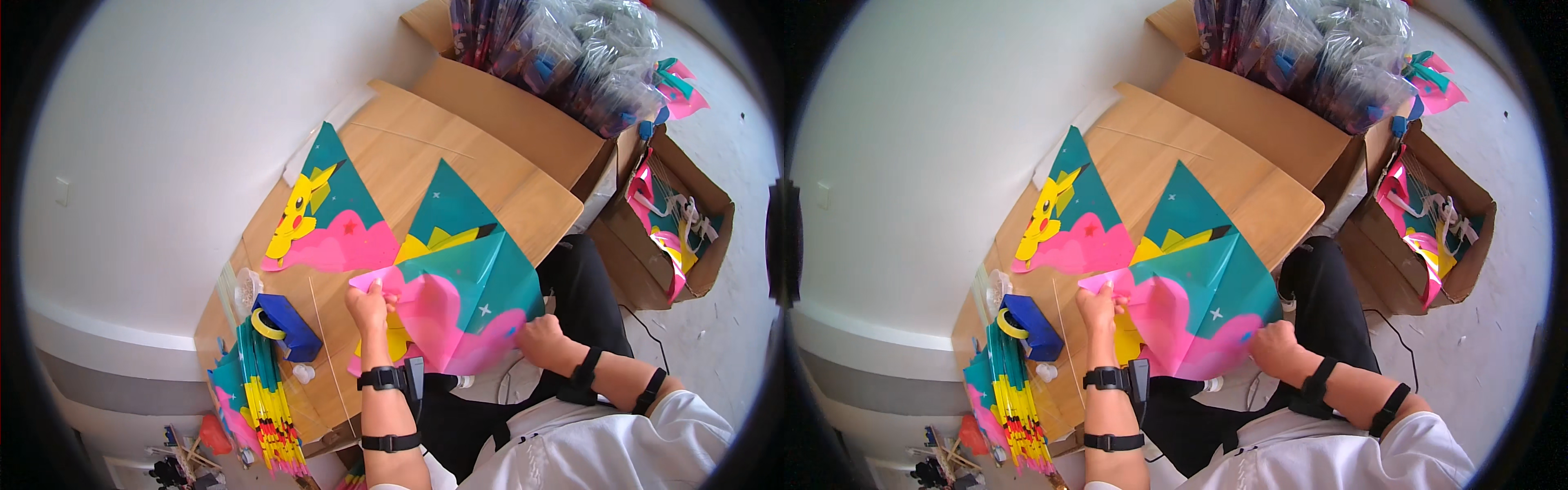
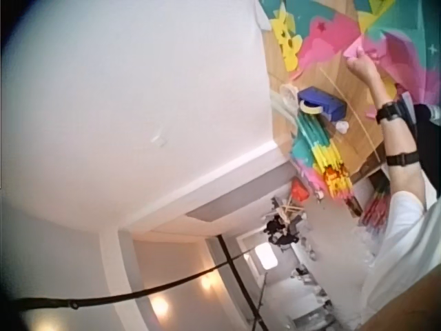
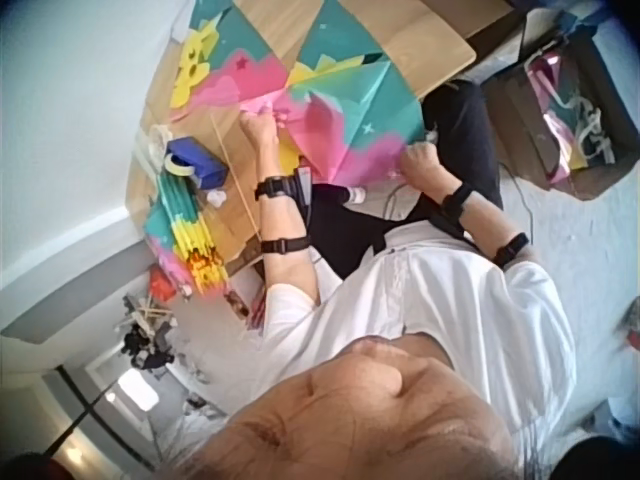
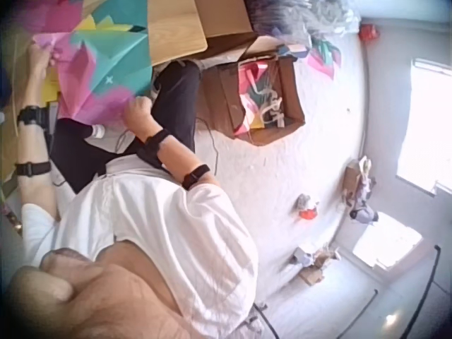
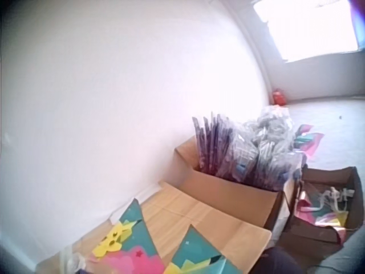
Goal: The recorder is assembling cartoon-themed kites by attaching strings and securing the plastic film.
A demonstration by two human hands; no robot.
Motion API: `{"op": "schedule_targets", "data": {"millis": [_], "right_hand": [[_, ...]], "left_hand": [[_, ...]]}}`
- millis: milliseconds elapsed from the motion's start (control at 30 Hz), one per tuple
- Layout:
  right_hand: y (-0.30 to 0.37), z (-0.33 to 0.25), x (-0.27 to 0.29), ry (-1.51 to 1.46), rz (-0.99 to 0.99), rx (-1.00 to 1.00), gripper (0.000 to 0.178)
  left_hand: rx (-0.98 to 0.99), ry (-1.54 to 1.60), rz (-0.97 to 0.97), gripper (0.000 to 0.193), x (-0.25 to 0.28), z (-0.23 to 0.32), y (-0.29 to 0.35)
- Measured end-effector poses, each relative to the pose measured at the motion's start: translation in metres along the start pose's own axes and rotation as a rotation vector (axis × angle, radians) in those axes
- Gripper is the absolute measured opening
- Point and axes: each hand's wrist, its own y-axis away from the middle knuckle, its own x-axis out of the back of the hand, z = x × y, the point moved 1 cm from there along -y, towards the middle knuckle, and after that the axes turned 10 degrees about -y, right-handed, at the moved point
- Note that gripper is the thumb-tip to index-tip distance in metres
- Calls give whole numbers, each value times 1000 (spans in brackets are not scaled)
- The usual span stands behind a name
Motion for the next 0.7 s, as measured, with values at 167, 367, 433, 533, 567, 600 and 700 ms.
{"op": "schedule_targets", "data": {"millis": [167,367,433,533,567,600,700], "right_hand": [[-19,-20,54,-156,479,387,25],[-57,15,48,-146,559,601,20],[-59,12,52,-121,499,652,16],[-58,6,55,-45,440,695,10],[-56,4,51,-21,422,689,9],[-53,2,48,4,403,677,9],[-47,-15,40,-54,232,653,8]], "left_hand": [[-440,-593,-37,33,-21,-10,12],[-895,-941,-59,40,-44,7,87],[-935,-847,-80,34,-37,-12,74],[-913,-743,-218,23,-26,-1,55],[-930,-746,-275,22,-21,7,44],[-950,-745,-334,21,-18,15,30],[-896,-713,-112,14,5,14,-33]]}}
